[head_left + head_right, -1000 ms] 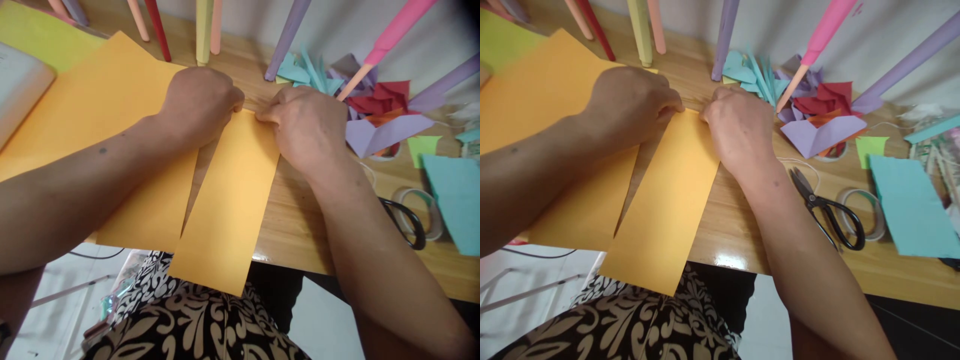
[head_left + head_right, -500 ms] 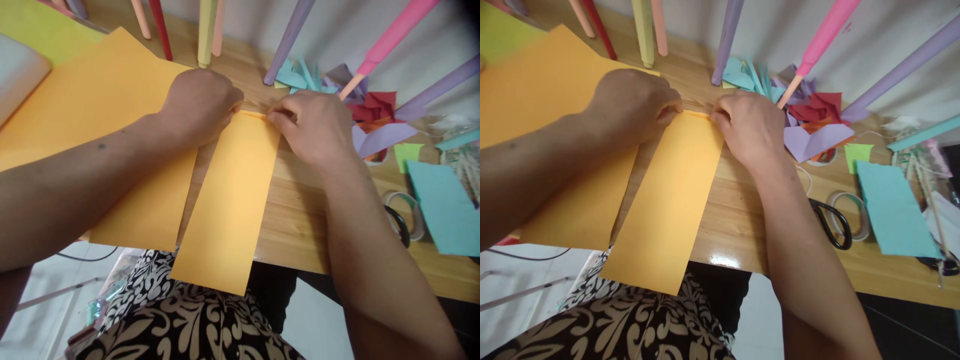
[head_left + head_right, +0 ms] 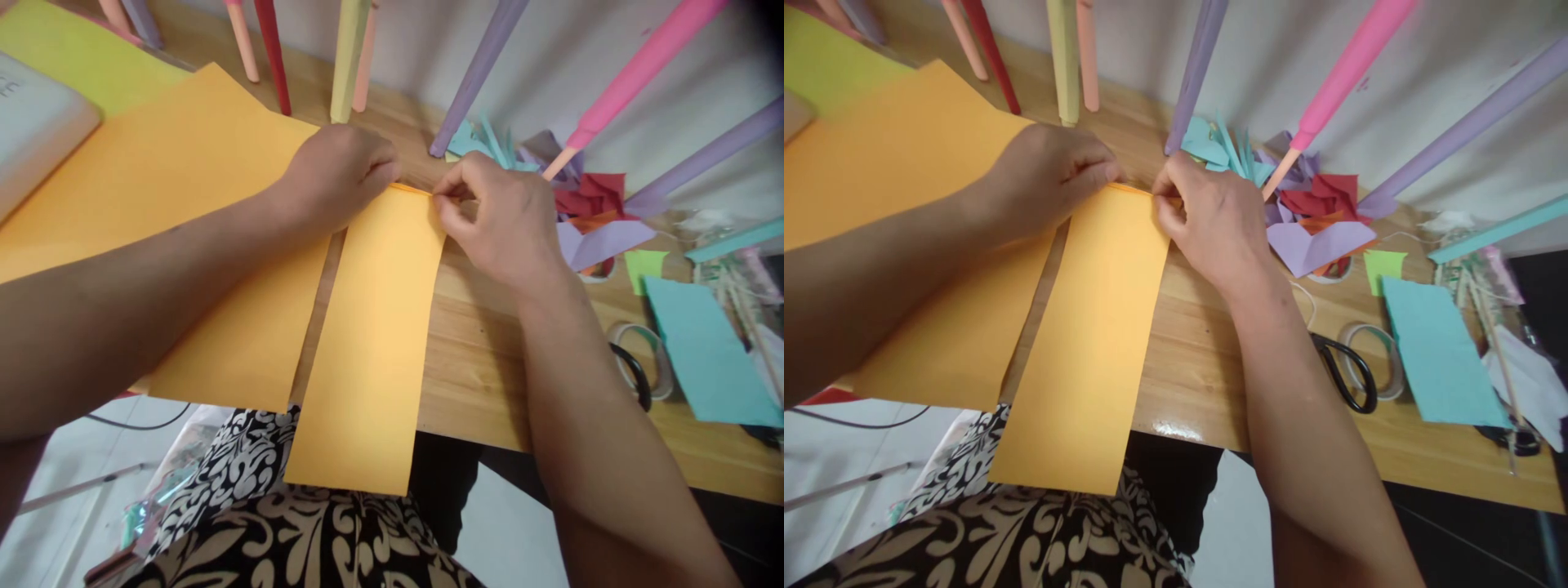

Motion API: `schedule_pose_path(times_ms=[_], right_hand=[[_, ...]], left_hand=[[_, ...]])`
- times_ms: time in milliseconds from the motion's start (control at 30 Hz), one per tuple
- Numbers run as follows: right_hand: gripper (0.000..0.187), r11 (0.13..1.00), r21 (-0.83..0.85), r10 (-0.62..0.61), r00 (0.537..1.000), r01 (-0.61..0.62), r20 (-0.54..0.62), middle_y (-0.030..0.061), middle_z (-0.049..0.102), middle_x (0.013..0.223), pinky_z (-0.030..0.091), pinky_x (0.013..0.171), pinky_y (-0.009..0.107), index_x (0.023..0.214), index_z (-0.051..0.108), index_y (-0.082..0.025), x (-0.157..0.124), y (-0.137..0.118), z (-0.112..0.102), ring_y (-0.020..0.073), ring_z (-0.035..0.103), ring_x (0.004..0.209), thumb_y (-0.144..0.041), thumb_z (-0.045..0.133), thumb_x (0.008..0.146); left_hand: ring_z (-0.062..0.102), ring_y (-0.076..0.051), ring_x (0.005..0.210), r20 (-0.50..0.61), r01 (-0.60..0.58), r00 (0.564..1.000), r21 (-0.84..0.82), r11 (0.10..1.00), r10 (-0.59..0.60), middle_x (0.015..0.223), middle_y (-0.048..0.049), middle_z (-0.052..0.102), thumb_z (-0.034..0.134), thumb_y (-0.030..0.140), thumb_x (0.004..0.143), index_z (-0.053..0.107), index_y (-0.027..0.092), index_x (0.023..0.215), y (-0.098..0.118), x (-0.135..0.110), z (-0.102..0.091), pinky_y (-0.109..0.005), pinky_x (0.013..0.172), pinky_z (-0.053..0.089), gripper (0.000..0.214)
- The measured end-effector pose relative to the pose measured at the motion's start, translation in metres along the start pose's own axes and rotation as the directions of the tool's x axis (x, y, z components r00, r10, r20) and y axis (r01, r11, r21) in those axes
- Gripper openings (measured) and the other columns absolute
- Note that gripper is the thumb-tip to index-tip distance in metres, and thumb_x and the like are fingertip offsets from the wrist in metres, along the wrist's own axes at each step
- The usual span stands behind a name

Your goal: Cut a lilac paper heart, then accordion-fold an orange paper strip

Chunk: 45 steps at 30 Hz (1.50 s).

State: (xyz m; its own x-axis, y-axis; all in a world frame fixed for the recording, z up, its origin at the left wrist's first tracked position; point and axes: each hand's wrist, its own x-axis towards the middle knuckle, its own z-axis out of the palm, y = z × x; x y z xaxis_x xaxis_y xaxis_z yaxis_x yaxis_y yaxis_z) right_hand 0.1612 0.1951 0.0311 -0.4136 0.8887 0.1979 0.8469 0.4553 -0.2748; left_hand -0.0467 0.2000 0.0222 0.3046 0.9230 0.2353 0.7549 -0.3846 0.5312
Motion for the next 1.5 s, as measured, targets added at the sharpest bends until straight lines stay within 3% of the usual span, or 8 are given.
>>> schedule_pose_path(times_ms=[133,267,367,467,767,900,1333,1500], right_hand=[[0.01,0.988,0.146,-0.033,0.996,0.046,-0.087,0.0019,0.073,0.097,0.049,0.087,0.034,0.091,0.062,-0.025,0.001,-0.002,0.0,0.0191,0.066,0.091,-0.016,0.058,0.088],[0.009,0.915,0.404,0.043,0.991,0.01,-0.123,-0.0001,0.068,0.083,0.05,0.073,0.03,0.083,0.06,-0.024,0.005,0.004,0.005,0.0157,0.062,0.077,-0.024,0.06,0.092],[0.028,0.874,0.485,0.074,0.992,-0.015,-0.103,-0.0015,0.06,0.071,0.048,0.071,0.031,0.075,0.06,-0.024,0.006,0.011,0.009,0.0159,0.057,0.072,-0.04,0.054,0.098],[0.03,0.851,0.525,0.074,0.995,-0.025,-0.072,-0.0029,0.053,0.065,0.047,0.069,0.031,0.072,0.062,-0.023,0.006,0.014,0.012,0.0149,0.055,0.068,-0.041,0.059,0.096],[0.018,0.762,0.643,0.076,0.997,-0.077,0.029,-0.0024,0.067,0.078,0.051,0.07,0.029,0.078,0.071,-0.023,0.006,0.008,0.015,0.0147,0.063,0.077,-0.038,0.07,0.086],[0.022,0.778,0.614,0.116,0.991,-0.134,0.069,-0.0005,0.068,0.078,0.053,0.071,0.032,0.079,0.07,-0.023,0.008,0.011,0.014,0.0177,0.064,0.08,-0.044,0.074,0.083],[0.033,0.728,0.678,0.199,0.977,-0.097,-0.075,-0.0024,0.06,0.071,0.046,0.065,0.028,0.081,0.069,-0.023,0.012,0.031,0.024,0.0136,0.056,0.069,-0.054,0.061,0.09],[0.024,0.763,0.645,0.112,0.991,-0.036,-0.078,-0.0018,0.068,0.078,0.046,0.069,0.028,0.081,0.073,-0.022,0.011,0.026,0.023,0.0144,0.059,0.075,-0.046,0.069,0.083]], left_hand=[[0.024,-0.01,0.059,0.04,0.064,0.997,-0.073,0.995,-0.061,0.058,0.0024,0.027,0.052,0.018,0.094,0.023,0.019,0.054,0.003,-0.002,-0.003,-0.031,0.059,0.02,0.05],[0.036,-0.008,0.062,0.054,0.127,0.991,-0.184,0.975,-0.12,0.062,0.0042,0.043,0.06,0.021,0.092,0.053,0.016,0.064,0.004,-0.001,-0.004,-0.027,0.061,0.026,0.029],[0.041,-0.009,0.064,0.043,0.105,0.994,-0.199,0.974,-0.099,0.066,0.0046,0.052,0.062,0.018,0.09,0.061,0.017,0.072,0.003,-0.001,-0.003,-0.026,0.062,0.03,0.018],[0.042,-0.009,0.065,0.015,0.063,0.998,-0.163,0.985,-0.061,0.067,0.0042,0.054,0.062,0.02,0.091,0.06,0.017,0.072,0.003,-0.002,-0.001,-0.025,0.062,0.03,0.02],[0.051,-0.011,0.072,0.027,0.007,1.0,-0.178,0.984,-0.003,0.074,0.0013,0.061,0.063,0.021,0.09,0.062,0.016,0.076,0.009,-0.005,0.002,-0.023,0.066,0.034,0.015],[0.05,-0.011,0.07,0.005,0.0,1.0,-0.214,0.977,0.001,0.077,0.001,0.065,0.061,0.021,0.089,0.063,0.018,0.076,0.005,-0.004,0.002,-0.024,0.066,0.035,0.013],[0.043,-0.013,0.065,-0.127,0.109,0.978,-0.355,0.928,-0.163,0.064,0.0013,0.054,0.06,0.027,0.083,0.056,0.02,0.066,-0.011,0.002,0.003,-0.029,0.063,0.036,0.018],[0.049,-0.014,0.065,-0.108,0.111,0.982,-0.344,0.933,-0.157,0.065,-0.0002,0.056,0.06,0.031,0.081,0.058,0.02,0.065,-0.012,0.002,0.006,-0.03,0.061,0.038,0.02]])
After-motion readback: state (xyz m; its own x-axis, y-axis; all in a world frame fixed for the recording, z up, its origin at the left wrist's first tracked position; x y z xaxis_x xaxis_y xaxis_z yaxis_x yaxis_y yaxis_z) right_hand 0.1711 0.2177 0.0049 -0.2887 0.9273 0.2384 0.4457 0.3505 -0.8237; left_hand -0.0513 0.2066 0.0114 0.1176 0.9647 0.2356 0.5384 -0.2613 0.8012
